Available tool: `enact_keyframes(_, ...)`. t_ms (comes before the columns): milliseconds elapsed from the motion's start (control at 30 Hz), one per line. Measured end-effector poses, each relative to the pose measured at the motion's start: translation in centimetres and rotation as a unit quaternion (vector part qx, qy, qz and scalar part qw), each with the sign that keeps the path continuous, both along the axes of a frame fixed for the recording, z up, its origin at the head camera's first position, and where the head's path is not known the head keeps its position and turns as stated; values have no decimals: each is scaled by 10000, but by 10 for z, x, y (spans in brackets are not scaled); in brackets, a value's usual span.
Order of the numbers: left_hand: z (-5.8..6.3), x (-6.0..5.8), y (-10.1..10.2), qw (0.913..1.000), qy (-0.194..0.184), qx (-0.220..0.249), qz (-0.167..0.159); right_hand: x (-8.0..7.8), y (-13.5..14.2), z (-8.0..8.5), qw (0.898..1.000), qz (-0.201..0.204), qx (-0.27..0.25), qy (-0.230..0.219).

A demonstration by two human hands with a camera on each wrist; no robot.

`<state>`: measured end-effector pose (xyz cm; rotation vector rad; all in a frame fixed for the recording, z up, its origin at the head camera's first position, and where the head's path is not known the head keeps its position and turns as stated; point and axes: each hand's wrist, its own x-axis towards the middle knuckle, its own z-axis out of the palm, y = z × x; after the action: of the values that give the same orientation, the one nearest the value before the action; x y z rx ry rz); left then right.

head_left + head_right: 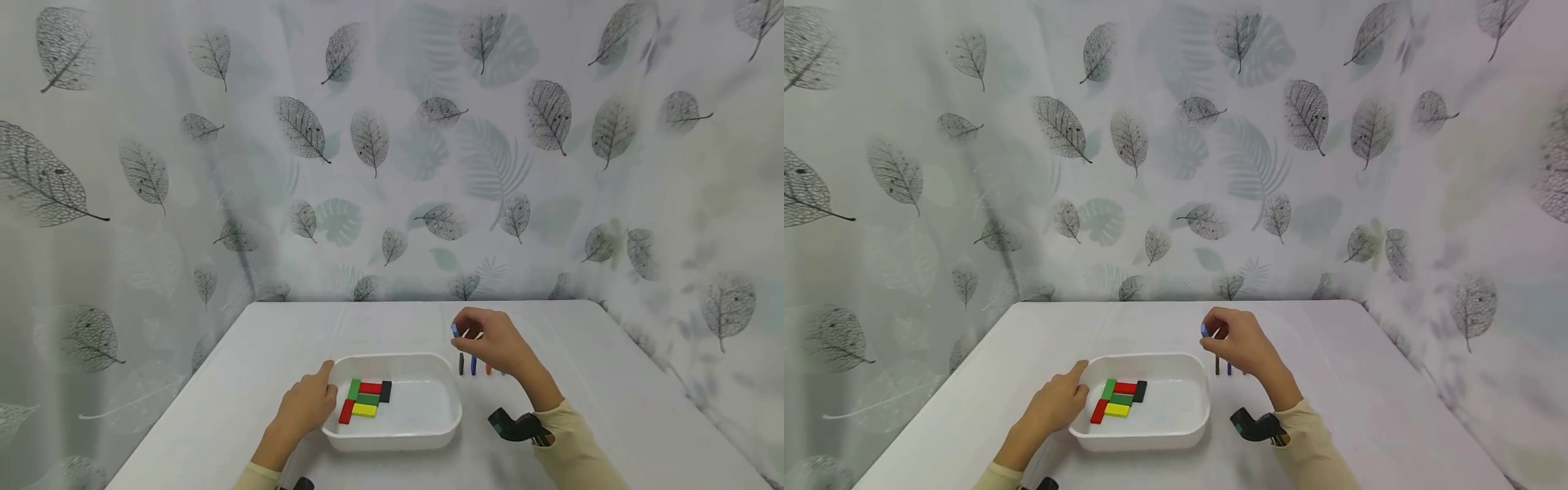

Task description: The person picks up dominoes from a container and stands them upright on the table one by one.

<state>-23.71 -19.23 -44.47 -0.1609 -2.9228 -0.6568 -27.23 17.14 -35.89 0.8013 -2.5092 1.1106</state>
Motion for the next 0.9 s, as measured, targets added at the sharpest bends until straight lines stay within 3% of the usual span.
enact_keyframes(900, -2, -1, -1, 10000, -5, 48, 18, -14, 52, 0, 9956, -883, 7, -312)
